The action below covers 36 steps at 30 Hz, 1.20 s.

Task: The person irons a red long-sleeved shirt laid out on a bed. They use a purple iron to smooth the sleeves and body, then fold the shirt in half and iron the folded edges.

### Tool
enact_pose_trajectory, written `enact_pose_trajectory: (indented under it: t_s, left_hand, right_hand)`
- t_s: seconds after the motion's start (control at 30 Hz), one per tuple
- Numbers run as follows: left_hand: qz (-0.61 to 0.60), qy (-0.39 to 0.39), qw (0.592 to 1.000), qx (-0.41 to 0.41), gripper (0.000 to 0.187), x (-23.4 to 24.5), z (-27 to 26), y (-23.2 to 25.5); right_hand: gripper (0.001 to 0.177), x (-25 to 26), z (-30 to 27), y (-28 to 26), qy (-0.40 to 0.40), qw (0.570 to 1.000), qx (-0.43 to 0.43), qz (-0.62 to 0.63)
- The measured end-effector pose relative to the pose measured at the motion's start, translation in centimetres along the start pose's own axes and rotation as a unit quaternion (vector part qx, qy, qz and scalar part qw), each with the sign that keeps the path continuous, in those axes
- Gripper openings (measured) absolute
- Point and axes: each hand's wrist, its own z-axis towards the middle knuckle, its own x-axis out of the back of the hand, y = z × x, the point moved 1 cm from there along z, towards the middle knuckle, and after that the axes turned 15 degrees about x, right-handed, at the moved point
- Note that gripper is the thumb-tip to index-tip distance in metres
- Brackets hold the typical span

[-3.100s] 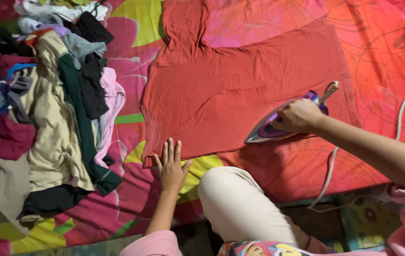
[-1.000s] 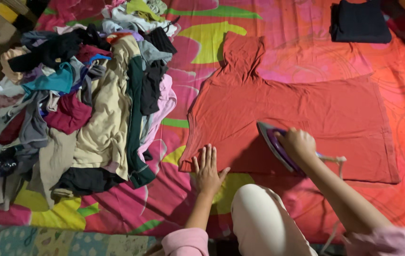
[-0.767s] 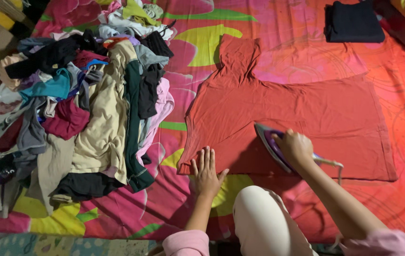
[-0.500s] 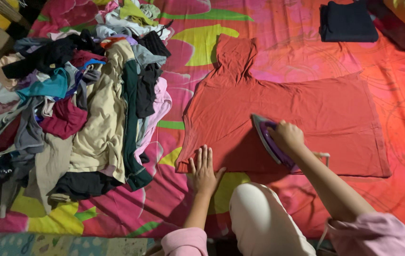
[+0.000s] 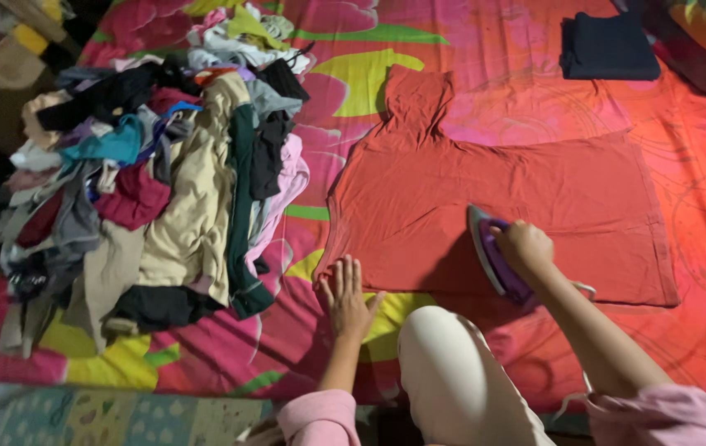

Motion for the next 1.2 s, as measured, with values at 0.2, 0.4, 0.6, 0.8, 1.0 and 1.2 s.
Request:
enact_pose_trajectory:
  t_s: [0.2,0.4,0.6,0.8,1.0,1.2]
  left_hand:
    - [0.061,-0.007,0.993,0.099,0.098,2.9,-2.4,-5.4]
    - [0.113,0.009,0.989,0.092,0.087,9.6,-0.2,-8.0]
    - [0.084,0.022,0.996,-0.001,0.073,14.5,5.4,-3.5]
    - [0.087,-0.04,0.994,-0.049,0.071,13.3,7.8,1.1]
    - [0.06,-0.1,0.99,-0.073,0.073,5.9,10.6,4.7]
    - [0.058,-0.165,0.981,-0.081,0.077,-0.5,12.7,8.3]
  right_hand:
    - [0.065,4.2,-6.8,7.3,-0.079,0.995,-0.049,-0.031]
    - [0.073,8.7,-15.2,18.6,-0.046,0.993,-0.107,-0.004]
    - [0.057,11.2,-21.1,23.2,-0.005,0.989,-0.15,0.007]
    - [0.058,12.5,-21.6,23.7,0.073,0.987,-0.136,-0.034]
    - [0.059,12.5,-16.4,25.2,0.061,0.982,-0.153,-0.089]
    - [0.06,11.7,-7.4,27.4,0.065,0.975,-0.095,-0.189]
